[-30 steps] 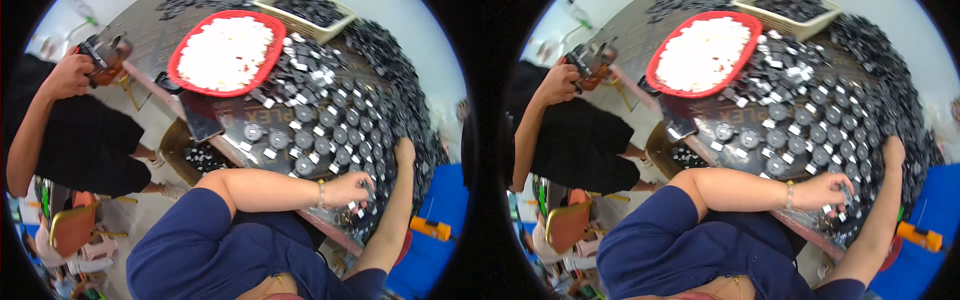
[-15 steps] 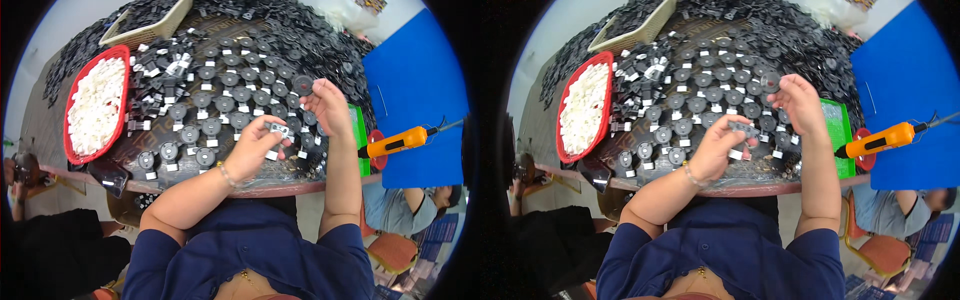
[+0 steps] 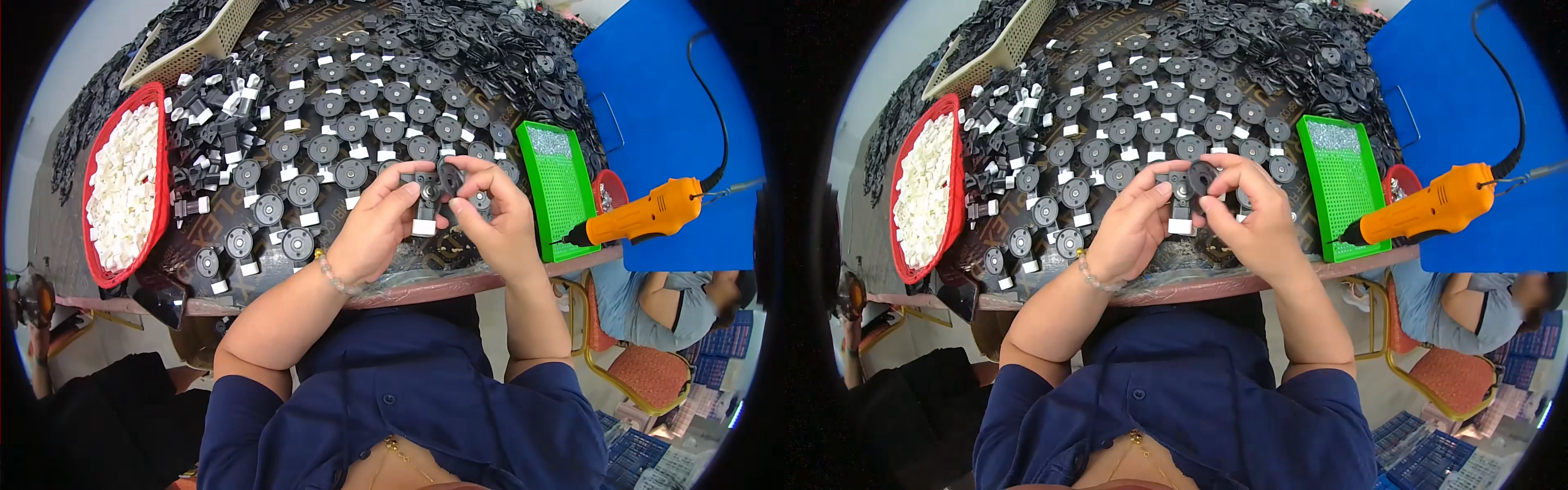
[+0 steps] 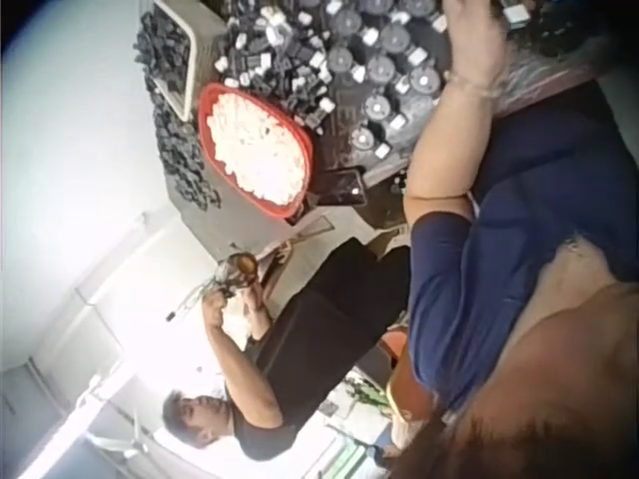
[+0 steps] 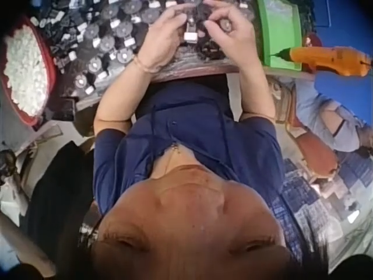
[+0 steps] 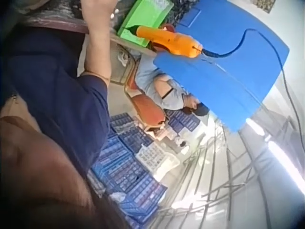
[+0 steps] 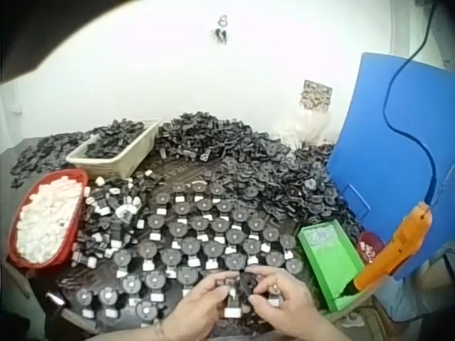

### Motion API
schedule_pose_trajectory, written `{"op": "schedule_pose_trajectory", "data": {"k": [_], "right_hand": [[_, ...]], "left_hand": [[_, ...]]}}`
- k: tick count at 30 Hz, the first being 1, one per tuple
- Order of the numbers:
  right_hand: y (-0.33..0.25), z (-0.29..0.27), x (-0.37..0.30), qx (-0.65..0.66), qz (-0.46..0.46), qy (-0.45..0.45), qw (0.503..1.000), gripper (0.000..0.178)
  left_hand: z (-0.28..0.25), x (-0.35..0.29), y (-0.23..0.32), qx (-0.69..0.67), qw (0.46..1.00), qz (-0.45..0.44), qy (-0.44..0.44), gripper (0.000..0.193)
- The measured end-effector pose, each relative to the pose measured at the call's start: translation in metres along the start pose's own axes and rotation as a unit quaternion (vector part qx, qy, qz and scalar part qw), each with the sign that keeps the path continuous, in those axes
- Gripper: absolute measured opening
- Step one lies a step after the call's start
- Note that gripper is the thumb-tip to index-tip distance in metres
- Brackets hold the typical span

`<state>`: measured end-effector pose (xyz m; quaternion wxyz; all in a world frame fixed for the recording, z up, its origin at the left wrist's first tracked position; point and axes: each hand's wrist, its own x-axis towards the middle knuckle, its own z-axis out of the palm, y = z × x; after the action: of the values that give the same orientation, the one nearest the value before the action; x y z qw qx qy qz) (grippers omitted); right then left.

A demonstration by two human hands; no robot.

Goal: Manually assembling small black and white plastic components at a factory workstation.

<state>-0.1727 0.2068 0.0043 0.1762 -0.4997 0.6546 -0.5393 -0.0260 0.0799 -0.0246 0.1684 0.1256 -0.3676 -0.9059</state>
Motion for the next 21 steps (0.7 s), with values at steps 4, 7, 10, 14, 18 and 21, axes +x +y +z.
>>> {"op": "schedule_pose_trajectory", "data": {"k": [4,7,10,14,18,21], "right_hand": [[-0.010,0.006,0.003,-0.173,-0.080,0.013,0.982,0.057],[-0.011,0.007,0.004,-0.249,-0.127,0.005,0.960,0.053],[-0.019,0.004,0.004,-0.267,-0.108,-0.010,0.958,0.052],[-0.020,0.001,0.004,-0.252,-0.121,-0.010,0.960,0.053],[-0.026,-0.004,0.004,-0.212,-0.114,-0.039,0.970,0.053],[-0.034,-0.007,0.002,-0.189,-0.109,-0.055,0.974,0.054]], "left_hand": [[0.000,-0.001,-0.004,0.005,1.000,-0.011,0.012,0.037],[-0.002,-0.002,-0.004,0.010,1.000,-0.014,0.006,0.039],[0.000,-0.002,-0.004,0.008,1.000,-0.010,0.001,0.039],[0.000,-0.004,-0.003,0.008,1.000,-0.008,-0.021,0.040],[0.003,-0.008,0.002,0.004,0.999,-0.031,-0.030,0.041],[0.012,-0.020,0.010,0.025,0.999,-0.036,-0.027,0.041]]}}
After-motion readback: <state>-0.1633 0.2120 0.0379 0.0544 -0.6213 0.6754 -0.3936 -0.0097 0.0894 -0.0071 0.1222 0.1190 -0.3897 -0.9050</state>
